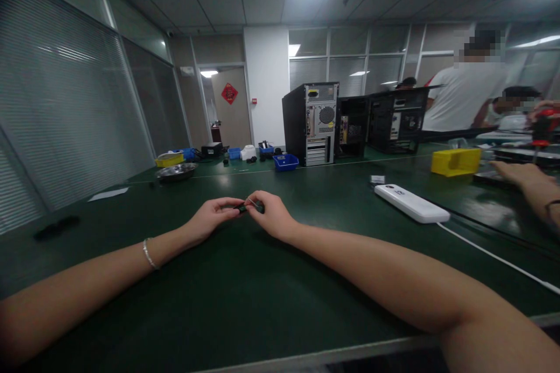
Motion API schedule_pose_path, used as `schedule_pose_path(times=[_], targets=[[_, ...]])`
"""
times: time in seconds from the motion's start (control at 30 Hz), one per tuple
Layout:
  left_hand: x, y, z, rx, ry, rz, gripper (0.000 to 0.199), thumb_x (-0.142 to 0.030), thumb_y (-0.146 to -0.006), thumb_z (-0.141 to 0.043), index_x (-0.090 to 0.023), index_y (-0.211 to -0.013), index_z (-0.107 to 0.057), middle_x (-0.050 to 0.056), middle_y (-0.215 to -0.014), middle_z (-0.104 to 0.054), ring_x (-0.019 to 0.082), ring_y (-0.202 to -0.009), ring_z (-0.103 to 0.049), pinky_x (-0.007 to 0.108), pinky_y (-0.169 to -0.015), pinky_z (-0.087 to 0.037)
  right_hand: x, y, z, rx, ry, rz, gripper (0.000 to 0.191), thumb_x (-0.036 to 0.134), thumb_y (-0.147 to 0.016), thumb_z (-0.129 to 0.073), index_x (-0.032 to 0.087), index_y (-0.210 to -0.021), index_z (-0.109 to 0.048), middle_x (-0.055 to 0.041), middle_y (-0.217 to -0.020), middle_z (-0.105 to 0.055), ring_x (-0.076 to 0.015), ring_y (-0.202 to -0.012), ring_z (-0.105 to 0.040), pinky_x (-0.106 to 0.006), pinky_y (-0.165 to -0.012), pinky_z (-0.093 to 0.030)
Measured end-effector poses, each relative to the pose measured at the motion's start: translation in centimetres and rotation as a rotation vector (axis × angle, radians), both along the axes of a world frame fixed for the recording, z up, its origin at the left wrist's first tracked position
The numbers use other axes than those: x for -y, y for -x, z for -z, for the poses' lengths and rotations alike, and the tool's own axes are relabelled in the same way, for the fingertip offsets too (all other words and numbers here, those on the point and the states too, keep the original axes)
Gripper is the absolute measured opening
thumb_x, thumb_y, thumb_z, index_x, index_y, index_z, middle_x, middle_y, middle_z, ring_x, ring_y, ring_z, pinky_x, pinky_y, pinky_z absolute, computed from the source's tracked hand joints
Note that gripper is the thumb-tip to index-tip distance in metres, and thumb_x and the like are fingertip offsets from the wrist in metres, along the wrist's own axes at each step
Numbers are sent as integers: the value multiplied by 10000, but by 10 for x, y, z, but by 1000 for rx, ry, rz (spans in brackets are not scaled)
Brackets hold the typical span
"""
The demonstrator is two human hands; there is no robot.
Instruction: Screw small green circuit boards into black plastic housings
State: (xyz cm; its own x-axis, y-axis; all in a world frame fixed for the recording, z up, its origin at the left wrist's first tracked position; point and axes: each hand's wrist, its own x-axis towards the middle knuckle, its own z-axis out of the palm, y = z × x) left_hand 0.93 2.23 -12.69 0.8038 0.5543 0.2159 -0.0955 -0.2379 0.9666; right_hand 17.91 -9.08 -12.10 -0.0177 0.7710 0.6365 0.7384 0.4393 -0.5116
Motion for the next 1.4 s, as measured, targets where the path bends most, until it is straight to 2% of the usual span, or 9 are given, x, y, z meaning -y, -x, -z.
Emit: schedule_pose_path(times=[0.4,0.93,1.17,1.4], targets=[[1,3,-2,6,-26,-17,354,-219,-722,-715,-152,-1060,-634,92,-1038,-685,204,-948,-638,383,-918,-450,1,1,-1,-13,14,32,85,187,-816,-580,171,-879,-634,-19,-834,-654,-152,-773,-587,-260,-690,-430],[9,1,-6,14,154,32,297,-160,-703,-740,-108,-976,-636,104,-1025,-673,195,-913,-656,388,-927,-476,-1,0,2,-19,31,27,93,225,-828,-578,162,-869,-634,-17,-821,-654,-148,-760,-588,-257,-675,-434],[8,1,-5,19,148,55,344,-117,-726,-715,-131,-1055,-617,90,-1057,-638,177,-905,-658,395,-952,-471,-3,1,4,3,20,68,82,220,-823,-582,166,-853,-635,-24,-807,-657,-150,-749,-585,-261,-673,-428],[10,1,-4,6,91,54,468,-138,-741,-697,-185,-1186,-561,49,-1027,-590,180,-886,-660,405,-944,-465,-1,3,3,36,36,65,177,243,-793,-630,179,-958,-624,-42,-878,-654,-170,-807,-592,-276,-695,-438]])
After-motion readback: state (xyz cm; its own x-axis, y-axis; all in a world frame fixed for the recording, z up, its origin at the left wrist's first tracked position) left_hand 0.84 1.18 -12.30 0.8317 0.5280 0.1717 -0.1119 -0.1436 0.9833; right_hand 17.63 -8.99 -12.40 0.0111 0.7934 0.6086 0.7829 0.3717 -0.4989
